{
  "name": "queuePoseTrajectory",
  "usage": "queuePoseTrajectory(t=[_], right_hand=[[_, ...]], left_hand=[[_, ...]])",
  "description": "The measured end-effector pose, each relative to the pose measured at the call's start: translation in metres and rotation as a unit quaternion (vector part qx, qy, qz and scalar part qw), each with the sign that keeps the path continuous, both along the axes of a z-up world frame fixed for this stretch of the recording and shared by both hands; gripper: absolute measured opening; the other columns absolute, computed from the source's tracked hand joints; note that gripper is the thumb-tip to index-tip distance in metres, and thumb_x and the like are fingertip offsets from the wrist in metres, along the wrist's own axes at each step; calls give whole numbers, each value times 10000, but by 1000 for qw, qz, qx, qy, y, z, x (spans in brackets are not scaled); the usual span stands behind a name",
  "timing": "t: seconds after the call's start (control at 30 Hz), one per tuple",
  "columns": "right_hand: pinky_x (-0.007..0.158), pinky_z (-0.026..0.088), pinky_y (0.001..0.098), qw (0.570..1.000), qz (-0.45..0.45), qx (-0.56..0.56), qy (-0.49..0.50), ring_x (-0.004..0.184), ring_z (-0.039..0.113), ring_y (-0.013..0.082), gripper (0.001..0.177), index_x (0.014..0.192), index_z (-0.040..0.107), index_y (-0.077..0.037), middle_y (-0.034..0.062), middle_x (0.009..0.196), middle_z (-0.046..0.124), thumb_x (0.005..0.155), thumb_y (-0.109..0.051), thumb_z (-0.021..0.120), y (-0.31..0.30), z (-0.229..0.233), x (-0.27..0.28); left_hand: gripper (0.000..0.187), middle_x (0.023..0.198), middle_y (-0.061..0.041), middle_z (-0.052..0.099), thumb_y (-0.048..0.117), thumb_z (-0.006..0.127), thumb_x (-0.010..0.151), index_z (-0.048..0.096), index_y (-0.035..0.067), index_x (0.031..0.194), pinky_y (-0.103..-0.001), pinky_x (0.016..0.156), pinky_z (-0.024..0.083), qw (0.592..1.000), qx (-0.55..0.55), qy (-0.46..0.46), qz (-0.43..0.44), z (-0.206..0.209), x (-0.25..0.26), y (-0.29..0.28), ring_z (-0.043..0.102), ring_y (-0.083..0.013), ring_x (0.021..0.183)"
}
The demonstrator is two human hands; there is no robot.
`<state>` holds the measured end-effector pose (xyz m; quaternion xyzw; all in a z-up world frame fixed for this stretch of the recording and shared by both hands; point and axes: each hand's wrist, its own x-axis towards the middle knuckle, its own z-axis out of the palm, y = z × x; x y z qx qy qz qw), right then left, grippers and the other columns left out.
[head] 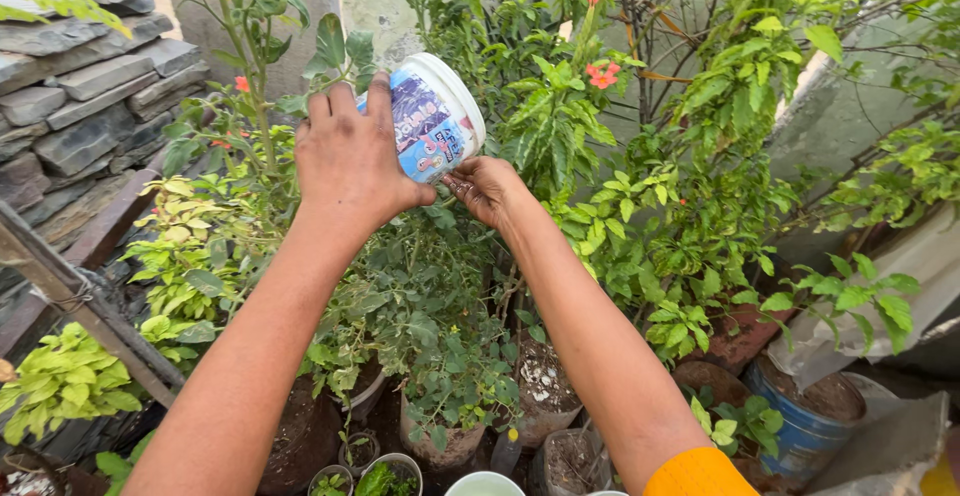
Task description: The person fills a container with water from a hose, mixes in a substance from a packet, and pours the mixture onto the base of several potted plants.
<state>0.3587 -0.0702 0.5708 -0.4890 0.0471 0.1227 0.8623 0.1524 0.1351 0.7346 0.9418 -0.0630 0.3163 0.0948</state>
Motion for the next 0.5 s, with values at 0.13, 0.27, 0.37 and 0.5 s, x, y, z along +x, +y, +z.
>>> queuePoseTrajectory(t=[0.13, 0.27, 0.37, 0.5], right_hand=[[619, 529, 246, 999, -7, -35, -42, 800, 682, 212, 198, 1097, 645, 76, 176, 978, 689, 999, -16, 499, -18, -2, -4], [737, 626, 306, 999, -11, -36, -32, 854, 691, 210, 237, 1100, 649, 74, 175, 1021, 692, 1024, -28, 449, -30, 2, -15], [749, 631, 316, 998, -1, -54, -44, 866, 702, 208, 240, 1106, 649, 39, 150, 1026, 700, 1030, -67, 447, -37, 10, -31], [770, 628, 316, 995, 15, -73, -66, 892, 704, 201, 229, 1130, 654, 10, 130, 1049, 708, 1043, -97, 472, -36, 17, -43]], left_hand=[[1308, 1254, -193, 527, 561, 990, 397, 431, 80, 1477, -542, 929, 490, 1000, -4, 0, -16, -2, 1, -15, 509, -381, 1197], [1322, 1247, -200, 525, 556, 998, 395, 424, 83, 1488, -539, 928, 492, 999, -10, 20, -30, -5, 3, -25, 518, -385, 1179], [1329, 1239, -200, 527, 543, 1001, 381, 428, 80, 1488, -534, 917, 497, 999, -11, 18, -41, -8, 2, -32, 525, -380, 1165], [1309, 1219, -193, 534, 534, 998, 384, 443, 86, 1481, -527, 921, 498, 999, -6, 12, -47, -10, -3, -30, 532, -373, 1151]])
